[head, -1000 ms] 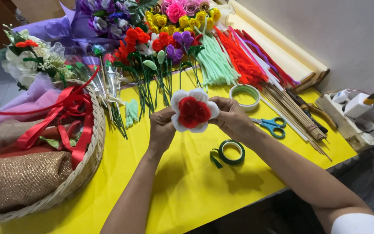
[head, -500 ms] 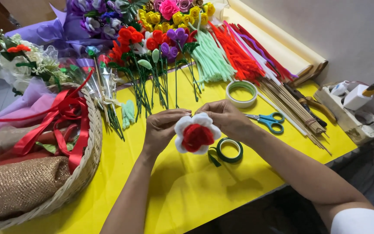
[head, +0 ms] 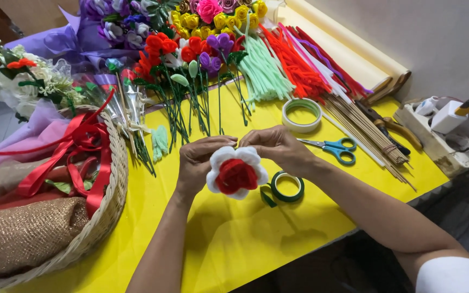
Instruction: Assembling a handmade flower by arranging petals and wrapping the stem with floral tape.
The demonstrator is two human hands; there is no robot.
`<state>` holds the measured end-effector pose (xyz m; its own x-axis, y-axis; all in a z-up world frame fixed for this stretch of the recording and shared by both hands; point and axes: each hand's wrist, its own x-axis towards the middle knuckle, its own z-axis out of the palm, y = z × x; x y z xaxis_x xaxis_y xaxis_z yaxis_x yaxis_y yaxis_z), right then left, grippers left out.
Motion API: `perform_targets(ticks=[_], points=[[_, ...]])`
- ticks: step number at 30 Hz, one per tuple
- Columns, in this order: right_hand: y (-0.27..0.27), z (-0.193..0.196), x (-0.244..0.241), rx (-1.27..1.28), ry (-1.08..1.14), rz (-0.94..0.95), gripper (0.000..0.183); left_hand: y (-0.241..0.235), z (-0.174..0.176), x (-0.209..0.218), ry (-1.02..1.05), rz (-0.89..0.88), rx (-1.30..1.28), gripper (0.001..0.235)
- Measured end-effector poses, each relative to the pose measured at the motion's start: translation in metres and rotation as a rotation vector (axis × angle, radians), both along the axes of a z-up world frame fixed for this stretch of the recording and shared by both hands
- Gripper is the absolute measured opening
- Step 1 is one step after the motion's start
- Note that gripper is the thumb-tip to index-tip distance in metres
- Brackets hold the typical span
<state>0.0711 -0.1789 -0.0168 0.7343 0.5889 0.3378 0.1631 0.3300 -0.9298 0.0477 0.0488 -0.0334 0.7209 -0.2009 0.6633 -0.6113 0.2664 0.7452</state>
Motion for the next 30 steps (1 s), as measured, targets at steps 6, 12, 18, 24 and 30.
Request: perform_targets(ticks=[6, 12, 18, 24, 30], points=[[-0.003, -0.008, 0.007, -0.012, 0.046, 0.052, 0.013, -0.002, -0.005, 0.0, -0.004, 0.002, 0.01, 0.023], [-0.007, 0.013, 0.008, -0.176, 0.154, -0.017, 0.045, -0.004, 0.009, -0.011, -0.009, 0.002, 0.031, 0.026], [-0.003, 0.008, 0.007, -0.255, -0.088, -0.216, 0.021, -0.013, 0.01, -0.019, -0.026, -0.046, 0.07, 0.025], [-0.005, 0.01, 0.009, -0.303, -0.964, -0.317, 0.057, -0.021, 0.018, -0.033, 0.047, -0.233, 0.024, 0.021], [-0.003, -0.004, 0.011, -0.321, -0.941, -0.395, 0.032, -0.024, 0.009, -0.026, 0.075, -0.147, -0.106, 0.034]])
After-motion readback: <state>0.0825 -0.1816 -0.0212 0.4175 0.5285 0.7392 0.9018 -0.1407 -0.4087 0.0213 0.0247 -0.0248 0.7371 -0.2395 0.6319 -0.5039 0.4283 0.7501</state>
